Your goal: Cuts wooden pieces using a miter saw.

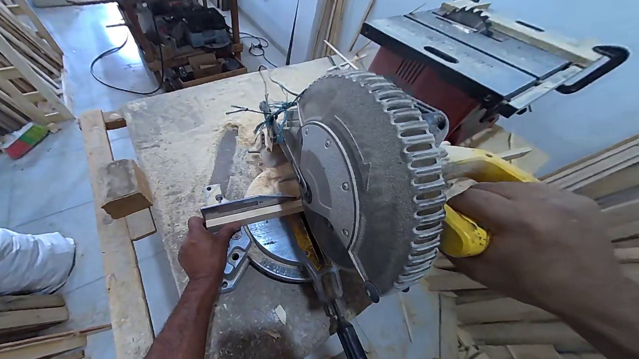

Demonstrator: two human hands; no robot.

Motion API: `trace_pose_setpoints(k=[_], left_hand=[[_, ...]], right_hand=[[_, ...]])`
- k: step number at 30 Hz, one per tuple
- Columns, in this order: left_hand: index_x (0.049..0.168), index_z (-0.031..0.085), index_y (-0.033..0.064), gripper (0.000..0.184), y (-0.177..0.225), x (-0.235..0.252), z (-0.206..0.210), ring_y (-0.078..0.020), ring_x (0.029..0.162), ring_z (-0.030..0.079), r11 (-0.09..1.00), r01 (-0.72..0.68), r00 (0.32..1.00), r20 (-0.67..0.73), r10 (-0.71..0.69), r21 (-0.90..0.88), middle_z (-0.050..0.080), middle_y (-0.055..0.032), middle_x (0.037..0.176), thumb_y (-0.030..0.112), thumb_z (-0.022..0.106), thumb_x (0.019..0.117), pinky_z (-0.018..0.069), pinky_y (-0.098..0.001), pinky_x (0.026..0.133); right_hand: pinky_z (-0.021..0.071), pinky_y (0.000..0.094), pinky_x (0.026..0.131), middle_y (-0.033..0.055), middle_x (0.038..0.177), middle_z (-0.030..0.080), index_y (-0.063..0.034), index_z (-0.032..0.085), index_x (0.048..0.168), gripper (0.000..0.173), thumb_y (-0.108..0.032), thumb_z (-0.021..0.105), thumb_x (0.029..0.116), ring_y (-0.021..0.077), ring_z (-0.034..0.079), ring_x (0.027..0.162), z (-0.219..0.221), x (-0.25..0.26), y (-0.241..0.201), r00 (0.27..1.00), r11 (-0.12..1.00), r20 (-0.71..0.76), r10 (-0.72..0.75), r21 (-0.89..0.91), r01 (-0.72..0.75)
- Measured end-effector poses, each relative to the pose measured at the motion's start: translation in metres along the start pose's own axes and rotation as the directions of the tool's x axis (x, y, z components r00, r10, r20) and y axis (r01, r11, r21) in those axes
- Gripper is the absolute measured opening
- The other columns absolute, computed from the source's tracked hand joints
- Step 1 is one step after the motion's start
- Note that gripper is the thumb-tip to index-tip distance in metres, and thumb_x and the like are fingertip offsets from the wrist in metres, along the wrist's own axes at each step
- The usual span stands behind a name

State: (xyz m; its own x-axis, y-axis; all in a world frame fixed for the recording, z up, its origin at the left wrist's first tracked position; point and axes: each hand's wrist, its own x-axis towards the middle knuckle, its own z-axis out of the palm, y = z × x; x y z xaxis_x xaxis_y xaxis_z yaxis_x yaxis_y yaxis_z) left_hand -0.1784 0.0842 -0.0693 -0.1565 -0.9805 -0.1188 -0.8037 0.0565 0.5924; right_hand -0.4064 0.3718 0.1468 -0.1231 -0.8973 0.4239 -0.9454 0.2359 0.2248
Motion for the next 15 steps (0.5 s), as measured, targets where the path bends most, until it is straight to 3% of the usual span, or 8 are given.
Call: trace_pose_setpoints(k=[3, 6, 9, 11, 13, 15], left_hand=[[0.117, 0.063, 0.0061, 0.07, 0.0, 0.001, -0.001, -0.0433, 0.093, 0.071, 1.0, -0.004, 1.0, 0.006, 0.004, -0.001, 0.072, -0.0205, 0.095, 0.062, 0.082, 0.0783, 0.0536, -0.0658, 0.081], [0.118, 0.062, 0.0068, 0.071, 0.0, 0.0, -0.003, -0.0424, 0.093, 0.072, 1.0, -0.006, 1.0, 0.02, 0.006, 0.013, 0.073, -0.02, 0.095, 0.063, 0.08, 0.0788, 0.0548, -0.0644, 0.081], [0.122, 0.062, 0.0083, 0.067, -0.004, 0.003, -0.002, -0.0414, 0.093, 0.072, 0.998, -0.031, 0.999, 0.026, 0.033, -0.059, 0.073, -0.0195, 0.097, 0.057, 0.083, 0.0807, 0.0554, -0.0642, 0.081], [0.122, 0.065, 0.0065, 0.057, -0.011, 0.003, -0.002, -0.0385, 0.094, 0.071, 0.974, -0.09, 0.996, -0.018, 0.088, -0.206, 0.073, -0.0184, 0.101, 0.042, 0.085, 0.0834, 0.0552, -0.0631, 0.084], [0.118, 0.067, 0.0021, 0.045, -0.022, 0.005, -0.01, -0.0332, 0.093, 0.07, 0.927, -0.165, 0.986, -0.057, 0.155, -0.338, 0.072, -0.0172, 0.102, 0.027, 0.085, 0.0856, 0.0553, -0.0585, 0.087], [0.112, 0.068, 0.0003, 0.036, -0.04, 0.01, -0.026, -0.0295, 0.087, 0.068, 0.906, -0.231, 0.971, -0.033, 0.235, -0.356, 0.071, -0.0161, 0.096, 0.023, 0.083, 0.0873, 0.0558, -0.0549, 0.082]], right_hand=[[0.0496, 0.0503, 0.052, 0.0095, 0.07, 0.062, -0.0089, 0.062, 0.075, 0.029, -0.037, 0.059, 0.0841, 0.0318, 0.065, 0.065, 0.025, -0.024, -0.009, 0.999, 1.0, -0.052, 0.012, -0.012, -0.012], [0.0513, 0.0452, 0.053, 0.0044, 0.068, 0.062, -0.014, 0.062, 0.074, 0.027, -0.039, 0.059, 0.0839, 0.0258, 0.065, 0.064, 0.052, -0.046, -0.015, 0.998, 1.0, -0.06, -0.01, -0.013, 0.009], [0.0532, 0.0432, 0.051, -0.0008, 0.072, 0.064, -0.0187, 0.065, 0.079, 0.024, -0.043, 0.062, 0.0829, 0.0212, 0.066, 0.065, 0.029, -0.027, 0.001, 0.998, 0.998, 0.019, -0.061, 0.033, 0.06], [0.0556, 0.0468, 0.054, 0.0001, 0.083, 0.07, -0.02, 0.072, 0.089, 0.025, -0.044, 0.064, 0.0837, 0.022, 0.069, 0.072, -0.002, 0.002, 0.014, 0.999, 0.995, 0.008, -0.051, 0.089, 0.05], [0.059, 0.0569, 0.073, 0.0061, 0.11, 0.074, -0.02, 0.074, 0.115, 0.035, -0.039, 0.07, 0.086, 0.0288, 0.072, 0.095, -0.032, 0.032, 0.025, 0.998, 0.989, -0.045, 0.034, 0.143, -0.028], [0.0519, 0.0622, 0.096, 0.0169, 0.129, 0.067, -0.0114, 0.067, 0.129, 0.045, -0.031, 0.075, 0.0899, 0.0378, 0.065, 0.117, -0.045, 0.051, 0.038, 0.965, 0.973, -0.183, 0.185, 0.175, -0.153]])
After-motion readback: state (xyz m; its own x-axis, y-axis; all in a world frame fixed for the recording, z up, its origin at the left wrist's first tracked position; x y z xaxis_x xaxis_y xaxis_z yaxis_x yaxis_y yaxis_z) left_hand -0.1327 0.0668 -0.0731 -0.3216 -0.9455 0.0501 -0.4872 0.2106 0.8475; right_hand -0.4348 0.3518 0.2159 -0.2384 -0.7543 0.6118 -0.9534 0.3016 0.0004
